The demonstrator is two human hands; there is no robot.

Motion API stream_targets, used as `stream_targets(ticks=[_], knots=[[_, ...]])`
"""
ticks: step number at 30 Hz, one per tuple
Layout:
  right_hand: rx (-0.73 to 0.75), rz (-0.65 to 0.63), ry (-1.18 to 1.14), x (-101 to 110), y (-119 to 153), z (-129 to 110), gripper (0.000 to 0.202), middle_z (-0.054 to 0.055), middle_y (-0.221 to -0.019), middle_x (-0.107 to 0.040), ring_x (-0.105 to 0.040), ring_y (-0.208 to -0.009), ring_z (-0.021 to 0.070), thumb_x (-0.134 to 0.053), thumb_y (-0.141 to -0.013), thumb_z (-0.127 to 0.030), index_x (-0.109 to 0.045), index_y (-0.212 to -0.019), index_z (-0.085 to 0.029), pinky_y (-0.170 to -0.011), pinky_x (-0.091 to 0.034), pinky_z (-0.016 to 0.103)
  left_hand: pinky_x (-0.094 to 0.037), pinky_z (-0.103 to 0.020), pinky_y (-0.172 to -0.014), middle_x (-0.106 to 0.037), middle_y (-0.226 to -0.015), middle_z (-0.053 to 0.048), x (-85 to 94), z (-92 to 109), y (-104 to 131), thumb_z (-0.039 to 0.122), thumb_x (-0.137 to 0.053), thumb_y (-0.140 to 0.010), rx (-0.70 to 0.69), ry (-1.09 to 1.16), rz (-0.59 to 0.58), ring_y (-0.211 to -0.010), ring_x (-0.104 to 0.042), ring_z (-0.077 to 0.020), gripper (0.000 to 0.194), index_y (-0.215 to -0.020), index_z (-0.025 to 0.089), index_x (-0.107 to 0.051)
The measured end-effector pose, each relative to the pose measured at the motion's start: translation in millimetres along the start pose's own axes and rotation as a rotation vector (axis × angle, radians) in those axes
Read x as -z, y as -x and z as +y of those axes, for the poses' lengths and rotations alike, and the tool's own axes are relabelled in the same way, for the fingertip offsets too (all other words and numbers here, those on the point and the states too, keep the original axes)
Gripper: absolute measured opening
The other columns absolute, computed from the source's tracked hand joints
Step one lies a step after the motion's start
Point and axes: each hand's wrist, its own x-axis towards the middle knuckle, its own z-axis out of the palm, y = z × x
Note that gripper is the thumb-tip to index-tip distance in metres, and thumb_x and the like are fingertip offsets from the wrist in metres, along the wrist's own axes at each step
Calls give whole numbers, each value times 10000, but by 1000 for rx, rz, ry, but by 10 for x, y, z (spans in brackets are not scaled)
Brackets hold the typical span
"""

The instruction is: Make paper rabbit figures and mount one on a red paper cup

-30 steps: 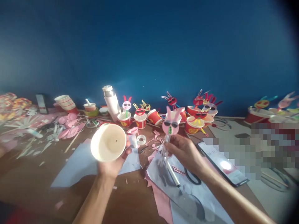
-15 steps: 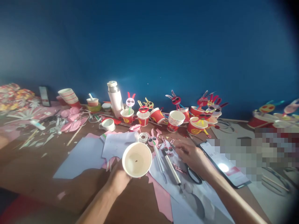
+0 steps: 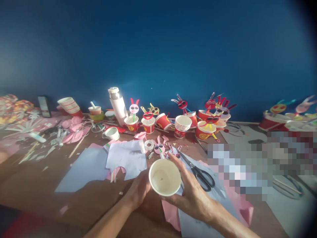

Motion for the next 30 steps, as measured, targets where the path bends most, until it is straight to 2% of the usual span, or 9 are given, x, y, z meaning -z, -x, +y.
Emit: stream_targets(ticks=[4,7,11,15,21,24,27,29,30], knots=[[-21,74,28,-112,16,49,934,162,-1359,-462,-480,-1212,308,-666,-756,-275,-40,-1447,-226,-964,-437,460,-476,-339,-770,-698,-862,-76,-26,83,31,361,-599,-785,-155,-14,48,-956,-586,-286,241,-932,202,-706],[13,77,40,-183,5,67,926,168,-1369,-442,-470,-1215,312,-653,-758,-230,-38,-1450,-214,-955,-439,464,-443,-335,-854,-690,-964,-102,-105,212,89,400,-631,-756,-273,-189,-55,-1012,-565,-299,364,-1019,155,-688],[30,93,4,-247,-13,76,930,171,-1374,-432,-460,-1216,307,-668,-743,-204,-63,-1448,-193,-952,-439,453,-451,-301,-788,-683,-992,-75,-210,348,123,324,-599,-775,-213,-398,-184,-930,-585,-257,418,-1153,149,-616],[19,92,-46,-314,-22,109,927,170,-1347,-457,-481,-1189,291,-673,-729,-165,-86,-1446,-184,-945,-440,443,-429,-249,-684,-682,-894,-42,-219,346,62,272,-487,-832,-166,-556,-98,-782,-567,-188,341,-1102,128,-638],[-31,75,-93,-435,-13,170,914,172,-1326,-483,-489,-1186,277,-691,-726,-210,-113,-1433,-164,-953,-436,428,-402,-241,-639,-639,-734,-15,-186,272,-78,302,-441,-850,-163,-690,11,-733,-535,-180,326,-996,119,-667],[-30,32,-46,-329,5,190,880,184,-1385,-417,-418,-1256,279,-673,-752,-287,-128,-1427,-144,-989,-407,424,-395,-243,-623,-604,-696,-8,-174,265,-116,313,-401,-858,-198,-755,30,-691,-517,-172,336,-944,125,-666],[-30,-33,68,-43,56,278,630,150,-1343,-465,-443,-1232,261,-592,-816,-313,-308,-1360,-171,-968,-420,393,-354,-232,-565,-527,-613,12,-138,287,-135,315,-402,-849,-238,-826,68,-616,-462,-152,309,-809,134,-649],[-130,-29,151,186,121,395,325,99,-1153,-596,-585,-1044,213,-483,-884,-289,-494,-1198,-204,-850,-483,328,-325,-230,-535,-487,-583,21,-106,314,-147,321,-412,-840,-252,-846,97,-580,-426,-141,293,-741,141,-621],[-204,-28,218,291,162,467,265,80,-1067,-630,-624,-943,197,-447,-902,-295,-543,-1134,-209,-788,-497,308,-322,-230,-532,-485,-582,22,-91,328,-154,321,-414,-836,-260,-845,108,-574,-420,-139,287,-723,144,-610]])
